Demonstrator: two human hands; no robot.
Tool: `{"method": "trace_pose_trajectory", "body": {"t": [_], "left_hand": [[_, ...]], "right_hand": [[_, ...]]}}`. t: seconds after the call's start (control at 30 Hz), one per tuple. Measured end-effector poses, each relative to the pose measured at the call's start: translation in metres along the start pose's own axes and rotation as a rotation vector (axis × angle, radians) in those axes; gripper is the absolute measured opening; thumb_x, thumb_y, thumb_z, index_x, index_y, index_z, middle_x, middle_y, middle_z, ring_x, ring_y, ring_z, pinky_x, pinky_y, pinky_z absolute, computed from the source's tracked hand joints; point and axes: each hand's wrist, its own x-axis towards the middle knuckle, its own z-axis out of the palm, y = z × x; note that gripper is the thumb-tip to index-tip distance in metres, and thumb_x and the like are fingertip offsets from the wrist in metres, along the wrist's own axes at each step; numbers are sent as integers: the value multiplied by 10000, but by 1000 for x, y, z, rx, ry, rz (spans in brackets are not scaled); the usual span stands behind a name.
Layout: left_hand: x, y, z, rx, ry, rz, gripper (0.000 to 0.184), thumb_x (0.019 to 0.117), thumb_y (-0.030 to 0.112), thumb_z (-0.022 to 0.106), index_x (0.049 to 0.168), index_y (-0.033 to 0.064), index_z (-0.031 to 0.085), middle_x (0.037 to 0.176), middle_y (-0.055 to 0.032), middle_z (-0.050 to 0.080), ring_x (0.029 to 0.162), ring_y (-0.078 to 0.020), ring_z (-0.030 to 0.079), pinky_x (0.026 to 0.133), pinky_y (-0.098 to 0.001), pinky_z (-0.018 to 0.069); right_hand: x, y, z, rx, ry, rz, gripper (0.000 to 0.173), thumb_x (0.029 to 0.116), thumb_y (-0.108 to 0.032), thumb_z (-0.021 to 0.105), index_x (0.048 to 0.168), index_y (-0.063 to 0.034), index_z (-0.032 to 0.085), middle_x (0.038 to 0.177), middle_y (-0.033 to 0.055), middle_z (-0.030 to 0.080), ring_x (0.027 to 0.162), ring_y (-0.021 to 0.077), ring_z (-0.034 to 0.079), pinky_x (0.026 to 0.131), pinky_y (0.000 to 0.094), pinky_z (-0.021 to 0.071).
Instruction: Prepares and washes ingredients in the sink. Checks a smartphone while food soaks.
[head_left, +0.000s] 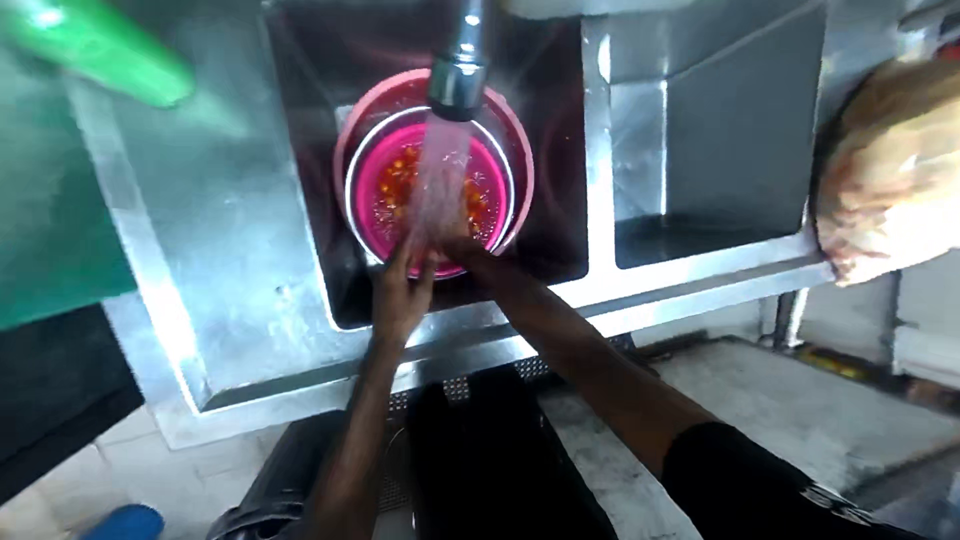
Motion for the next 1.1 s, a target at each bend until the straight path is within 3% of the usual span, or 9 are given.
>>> {"method": "trace_pose_trajectory", "body": {"t": [0.17,0.23,0.33,0.47,0.57,0.67,0.83,0.93,1.1], "left_hand": [[96,-25,30,271,117,-183,644,984,298,663,1507,1,433,1443,-261,538,1320,-416,537,1087,-627,423],[112,-44,39,270,119,-249,690,986,252,664,1529,-51,365,1498,-284,474,1405,-405,454,1164,-574,360],[120,-50,50,174,126,-431,624,991,186,667,1492,-76,404,1463,-295,497,1382,-379,477,1153,-526,379],[116,-47,53,-28,155,-546,466,1012,121,610,1404,-91,475,1295,-281,581,1139,-318,601,966,-478,517],[114,-45,55,-90,209,-507,514,973,55,634,1432,-72,440,1283,-259,581,1084,-286,620,906,-448,555],[116,-46,59,-222,220,-586,474,1035,88,547,1464,-50,399,1292,-252,564,1062,-281,613,870,-444,560],[137,-47,68,-358,171,-662,436,1091,232,478,1448,-15,436,1266,-222,565,1034,-271,584,858,-456,535],[144,-47,75,-449,130,-610,538,1047,524,498,1370,97,548,1158,-121,643,995,-212,632,820,-416,564],[147,-57,72,-668,34,-467,440,1084,452,436,1424,184,517,1260,-40,636,1133,-164,611,932,-414,547]], "right_hand": [[47,11,-23,42,-201,70,616,1002,-255,646,1574,-220,418,1660,136,308,1413,404,451,1068,604,452],[61,30,-6,221,-10,27,466,989,-218,642,1448,-200,562,1466,186,543,1145,420,653,867,608,565],[74,48,-2,481,100,29,420,982,-358,656,1367,-196,621,1103,174,732,948,379,723,811,613,578],[65,56,-19,526,69,72,509,992,-561,569,1334,-196,663,1045,143,747,950,341,726,837,600,576],[56,63,-39,423,12,82,652,967,-728,437,1155,-174,726,985,130,745,973,342,714,842,617,550],[55,71,-41,363,70,-7,579,938,-716,520,1185,-250,760,1301,71,672,1280,319,557,1062,573,446],[43,72,-23,370,92,188,655,990,-625,525,1539,-272,476,1598,204,370,1420,430,419,1097,606,435],[37,66,-8,569,32,271,655,1006,-616,502,1586,-330,395,1604,210,356,1378,462,449,1051,665,439],[55,53,18,841,173,194,536,977,-496,638,1467,-293,558,1408,199,531,1195,348,601,931,583,552]]}}
